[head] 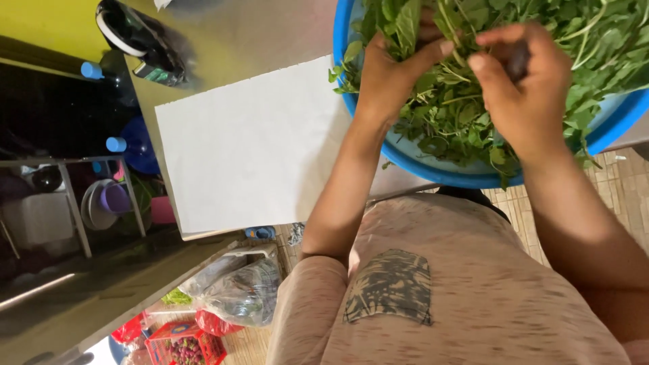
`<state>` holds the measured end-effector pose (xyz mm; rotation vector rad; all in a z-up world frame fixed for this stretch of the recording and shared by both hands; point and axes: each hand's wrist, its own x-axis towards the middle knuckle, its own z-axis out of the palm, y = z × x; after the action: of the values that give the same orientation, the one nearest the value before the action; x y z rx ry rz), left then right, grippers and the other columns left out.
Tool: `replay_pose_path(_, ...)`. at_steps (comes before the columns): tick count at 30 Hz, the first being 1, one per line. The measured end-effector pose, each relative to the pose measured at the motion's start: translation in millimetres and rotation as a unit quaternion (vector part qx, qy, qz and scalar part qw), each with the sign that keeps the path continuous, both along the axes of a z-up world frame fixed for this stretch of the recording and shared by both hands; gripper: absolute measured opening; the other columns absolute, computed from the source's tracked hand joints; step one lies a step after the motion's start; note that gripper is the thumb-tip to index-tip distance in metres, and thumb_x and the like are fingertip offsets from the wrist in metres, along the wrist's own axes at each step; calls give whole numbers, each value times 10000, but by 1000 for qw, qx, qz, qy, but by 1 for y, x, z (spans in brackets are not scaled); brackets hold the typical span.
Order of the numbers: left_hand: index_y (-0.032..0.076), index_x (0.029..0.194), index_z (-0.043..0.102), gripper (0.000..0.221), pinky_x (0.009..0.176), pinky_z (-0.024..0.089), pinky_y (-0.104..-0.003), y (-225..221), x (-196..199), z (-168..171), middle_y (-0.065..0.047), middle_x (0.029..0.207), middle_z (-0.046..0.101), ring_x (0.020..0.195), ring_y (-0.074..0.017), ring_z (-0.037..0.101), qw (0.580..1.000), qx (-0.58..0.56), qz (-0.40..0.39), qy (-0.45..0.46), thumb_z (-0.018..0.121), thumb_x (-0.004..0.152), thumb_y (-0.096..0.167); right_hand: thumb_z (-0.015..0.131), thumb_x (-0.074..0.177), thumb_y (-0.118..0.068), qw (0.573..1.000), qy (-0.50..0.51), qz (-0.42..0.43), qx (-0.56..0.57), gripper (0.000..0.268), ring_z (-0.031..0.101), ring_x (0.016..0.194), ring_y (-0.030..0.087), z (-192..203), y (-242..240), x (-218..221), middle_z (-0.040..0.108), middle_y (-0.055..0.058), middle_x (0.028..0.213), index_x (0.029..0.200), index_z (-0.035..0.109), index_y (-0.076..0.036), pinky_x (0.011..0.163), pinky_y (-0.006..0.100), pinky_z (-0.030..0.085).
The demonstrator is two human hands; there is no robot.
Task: Sorting leafy greens by picking leaves from stems and wrapping bundles in paper for packaging.
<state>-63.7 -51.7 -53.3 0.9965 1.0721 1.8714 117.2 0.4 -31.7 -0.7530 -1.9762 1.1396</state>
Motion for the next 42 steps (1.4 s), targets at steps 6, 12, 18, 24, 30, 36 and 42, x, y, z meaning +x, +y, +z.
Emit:
replay_pose_path(6, 95, 1165, 721, 314, 972, 642, -419, -1, -2, -16, -68, 1067, 777, 1044, -227, 753, 998, -50, -10, -32, 839, 879, 146, 739, 1170, 121, 998, -48, 17, 28, 137, 402, 671, 136, 4, 7, -8, 560, 85, 852, 1098, 659, 35, 603, 294, 292)
replay_pose_path(12, 52, 1222, 660, 454, 667, 514, -380, 5, -3, -27, -72, 881, 715, 749, -202, 661, 986, -84, -39, -137, 865, 834, 167, 793, 1160, 132, 984, -100, 35, 144, 170, 523, 743, 218, -3, 16, 5, 620, 141, 902, 1091, 656, 59, 661, 361, 383)
replay_pose_path(18, 54, 1170, 568, 569, 593, 458, -420, 15, 5, -26, -94, 857, 656, 699, -192, 598, 959, -201, -20, -198, 884, 715, 183, 793, 1157, 63, 970, -138, 36, 195, 154, 585, 789, 281, -7, 18, 13, 634, 181, 960, 1112, 646, 63, 685, 405, 440)
replay_pose_path(24, 70, 1107, 716, 330, 573, 438, -368, 21, 11, -53, -64, 844, 676, 699, -187, 582, 963, -92, -44, -249, 873, 820, 116, 351, 1075, -559, 945, 11, 119, -305, 678, 480, 536, 103, 23, 2, 11, 508, -15, 760, 1489, 436, -28, 477, 257, 416)
replay_pose_path(30, 123, 958, 678, 185, 599, 408, -394, 16, 20, -35, -1, 810, 620, 713, -156, 530, 970, -20, -53, -238, 829, 851, 124, 598, 1072, -423, 813, 223, 206, -496, 451, 496, 497, 97, 5, -15, 14, 534, -17, 751, 1464, 510, -217, 386, 220, 399)
replay_pose_path(36, 70, 966, 723, 198, 664, 440, -387, 18, 25, -51, -38, 894, 718, 816, -183, 609, 960, -14, -45, -275, 859, 824, 87, 597, 1066, -401, 782, 240, 191, -542, 404, 413, 474, 78, 4, -15, 16, 520, -18, 753, 1426, 542, -227, 385, 205, 341)
replay_pose_path(42, 64, 1125, 704, 297, 638, 455, -368, 19, 31, -63, -59, 969, 719, 829, -188, 615, 965, -1, -51, -258, 855, 870, 73, 579, 1079, -381, 767, 244, 195, -560, 365, 382, 479, 49, 3, -15, 16, 497, -35, 771, 1414, 540, -241, 399, 183, 336)
